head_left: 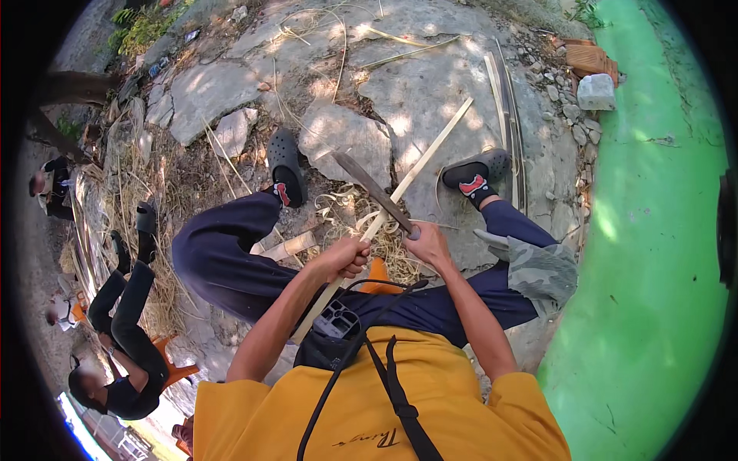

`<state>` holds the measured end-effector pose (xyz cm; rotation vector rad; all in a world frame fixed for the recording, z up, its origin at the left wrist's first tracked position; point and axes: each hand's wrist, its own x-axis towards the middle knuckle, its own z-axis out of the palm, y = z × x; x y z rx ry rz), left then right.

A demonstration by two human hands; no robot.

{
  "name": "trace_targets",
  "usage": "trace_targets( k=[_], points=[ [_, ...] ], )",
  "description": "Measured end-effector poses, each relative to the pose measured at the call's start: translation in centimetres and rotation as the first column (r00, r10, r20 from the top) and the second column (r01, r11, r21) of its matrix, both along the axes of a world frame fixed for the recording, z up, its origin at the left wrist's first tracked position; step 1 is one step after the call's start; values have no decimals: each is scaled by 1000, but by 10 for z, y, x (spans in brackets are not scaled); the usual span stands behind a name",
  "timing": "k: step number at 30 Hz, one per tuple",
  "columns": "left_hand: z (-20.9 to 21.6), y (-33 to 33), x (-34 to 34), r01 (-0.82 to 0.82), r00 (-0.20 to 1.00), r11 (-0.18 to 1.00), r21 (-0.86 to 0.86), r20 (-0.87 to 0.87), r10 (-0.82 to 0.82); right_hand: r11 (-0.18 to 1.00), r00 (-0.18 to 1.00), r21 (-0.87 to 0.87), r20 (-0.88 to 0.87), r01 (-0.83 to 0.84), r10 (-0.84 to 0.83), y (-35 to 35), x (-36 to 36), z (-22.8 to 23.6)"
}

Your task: The person shaves thin bamboo strips using a blade, then trims a long bamboo slat with the blade against their knee, and removes excess shavings from the slat by hand.

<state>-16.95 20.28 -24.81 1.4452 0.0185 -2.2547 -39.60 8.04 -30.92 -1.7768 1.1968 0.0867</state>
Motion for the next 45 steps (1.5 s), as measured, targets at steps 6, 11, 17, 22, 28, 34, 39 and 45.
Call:
trace_targets(
  k=[6,11,17,22,28,34,39,45],
  points=[
    [10,8,-7,-6,994,1000,6,-107,7,976,978,65,2,208,-209,-38,-15,-37],
    [7,3,-1,-184,974,982,52,-127,189,993,986,97,145,65,-79,-7,-3,-25],
    [0,9,-7,-140,990,990,-18,9,140,997,990,-55,131,58,-51,15,3,-1],
    [5,11,-10,-44,991,994,-98,123,56,997,993,-46,108,58,-53,-2,-8,-10],
    [16,24,-2,-92,995,989,-117,30,97,971,986,-173,59,166,-158,-35,-24,-41],
    [29,16,-10,-112,990,990,-87,76,118,959,954,90,118,267,-276,-33,-26,-43],
    [21,-9,-13,-88,972,996,5,221,85,993,965,32,237,109,-114,-22,-26,-33],
    [-26,-13,3,65,971,978,-196,238,-16,998,984,62,179,1,-12,-22,-17,-13]
  ],
)
